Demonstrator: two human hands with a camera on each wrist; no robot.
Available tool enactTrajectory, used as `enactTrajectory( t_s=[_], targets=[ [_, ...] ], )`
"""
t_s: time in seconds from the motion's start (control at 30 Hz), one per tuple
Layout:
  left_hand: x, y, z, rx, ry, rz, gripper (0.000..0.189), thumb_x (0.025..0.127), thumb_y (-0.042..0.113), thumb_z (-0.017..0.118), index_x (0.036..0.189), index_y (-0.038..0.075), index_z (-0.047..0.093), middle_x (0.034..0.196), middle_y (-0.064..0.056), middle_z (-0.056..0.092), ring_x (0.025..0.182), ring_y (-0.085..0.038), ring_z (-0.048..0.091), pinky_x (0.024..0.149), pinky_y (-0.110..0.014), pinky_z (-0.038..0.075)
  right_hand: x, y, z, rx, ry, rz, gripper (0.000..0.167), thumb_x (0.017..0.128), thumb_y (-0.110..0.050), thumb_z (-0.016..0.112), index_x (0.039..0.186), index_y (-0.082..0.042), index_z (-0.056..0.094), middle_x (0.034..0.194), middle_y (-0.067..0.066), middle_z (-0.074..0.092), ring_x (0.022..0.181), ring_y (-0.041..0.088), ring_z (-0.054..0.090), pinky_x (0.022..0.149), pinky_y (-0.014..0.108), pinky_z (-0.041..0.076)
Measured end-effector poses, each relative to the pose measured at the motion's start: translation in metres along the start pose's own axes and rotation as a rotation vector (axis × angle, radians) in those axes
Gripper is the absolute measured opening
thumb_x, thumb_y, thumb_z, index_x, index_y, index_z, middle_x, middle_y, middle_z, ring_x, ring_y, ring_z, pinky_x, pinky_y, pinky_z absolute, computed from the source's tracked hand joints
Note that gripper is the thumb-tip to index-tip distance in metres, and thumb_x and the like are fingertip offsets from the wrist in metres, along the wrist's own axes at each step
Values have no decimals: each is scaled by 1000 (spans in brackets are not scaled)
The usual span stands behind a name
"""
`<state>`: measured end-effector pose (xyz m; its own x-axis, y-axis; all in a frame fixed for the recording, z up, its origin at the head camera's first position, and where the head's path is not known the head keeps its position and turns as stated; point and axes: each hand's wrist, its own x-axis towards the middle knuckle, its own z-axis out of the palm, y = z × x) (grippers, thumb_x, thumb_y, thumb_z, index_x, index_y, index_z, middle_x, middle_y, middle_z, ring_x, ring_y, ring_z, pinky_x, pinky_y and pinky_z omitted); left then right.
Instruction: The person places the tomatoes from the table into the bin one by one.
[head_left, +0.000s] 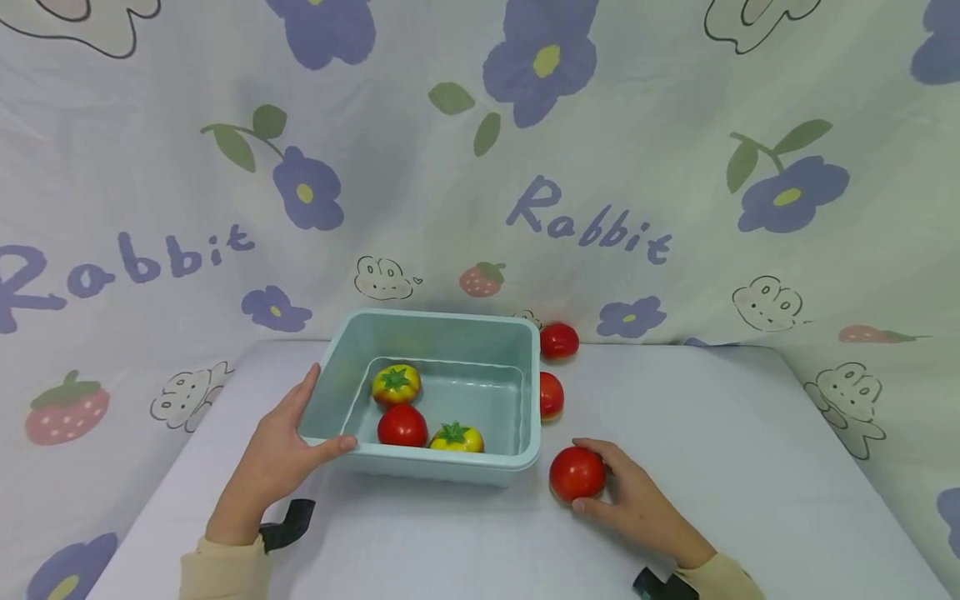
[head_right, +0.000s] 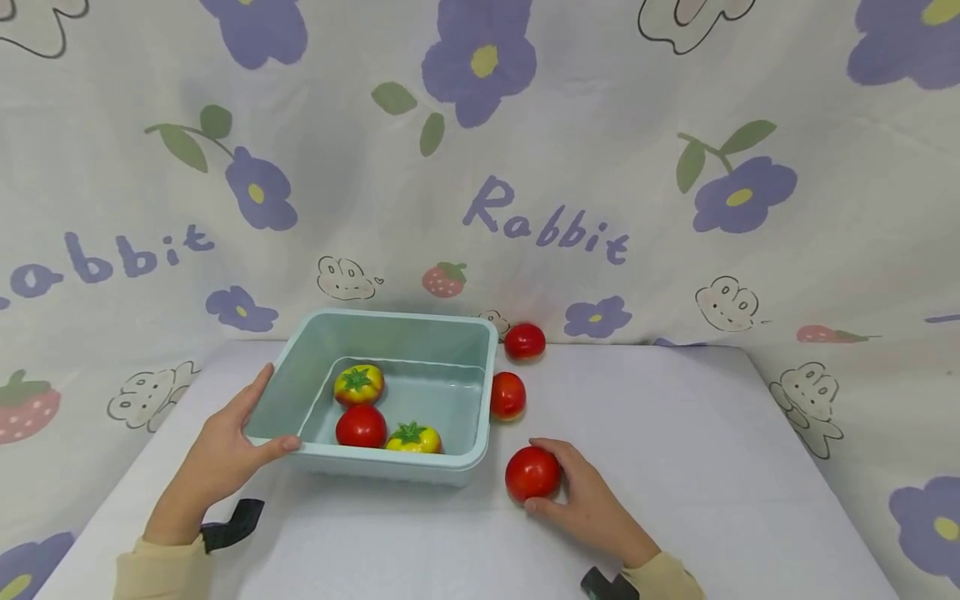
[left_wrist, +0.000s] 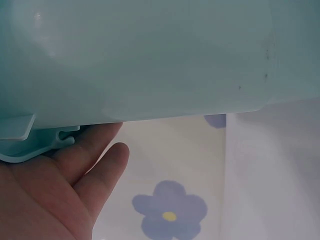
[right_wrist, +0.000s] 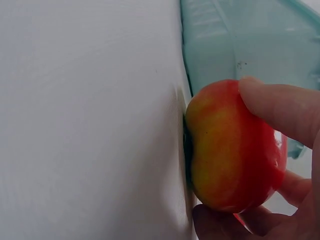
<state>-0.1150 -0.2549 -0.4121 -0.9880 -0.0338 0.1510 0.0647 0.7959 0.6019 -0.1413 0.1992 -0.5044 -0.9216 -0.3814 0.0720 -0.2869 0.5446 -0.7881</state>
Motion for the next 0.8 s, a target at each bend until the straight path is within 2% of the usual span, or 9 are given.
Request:
enactTrajectory(
  t_s=[0.4,0.8],
  targets=[
    [0,-2,0,4,-1,2,116,80,49,81,162,9,9,158,-30,28,133,-52,39,95,-71,43,0,-5,-3,9,34,9,78,78,-37,87,144,-18,50,139,-3,55,123,22,56,98,46,54],
    [1,1,-1,13,-3,-13,116,81,49,81,162,9,9,158,-30,28,133,-53,38,94,-70,44,1,-10,-12,-3,108,-102,75,80,-36,86,143,-16,51,140,-1,56,122,23,57,95,47,56]
  ],
)
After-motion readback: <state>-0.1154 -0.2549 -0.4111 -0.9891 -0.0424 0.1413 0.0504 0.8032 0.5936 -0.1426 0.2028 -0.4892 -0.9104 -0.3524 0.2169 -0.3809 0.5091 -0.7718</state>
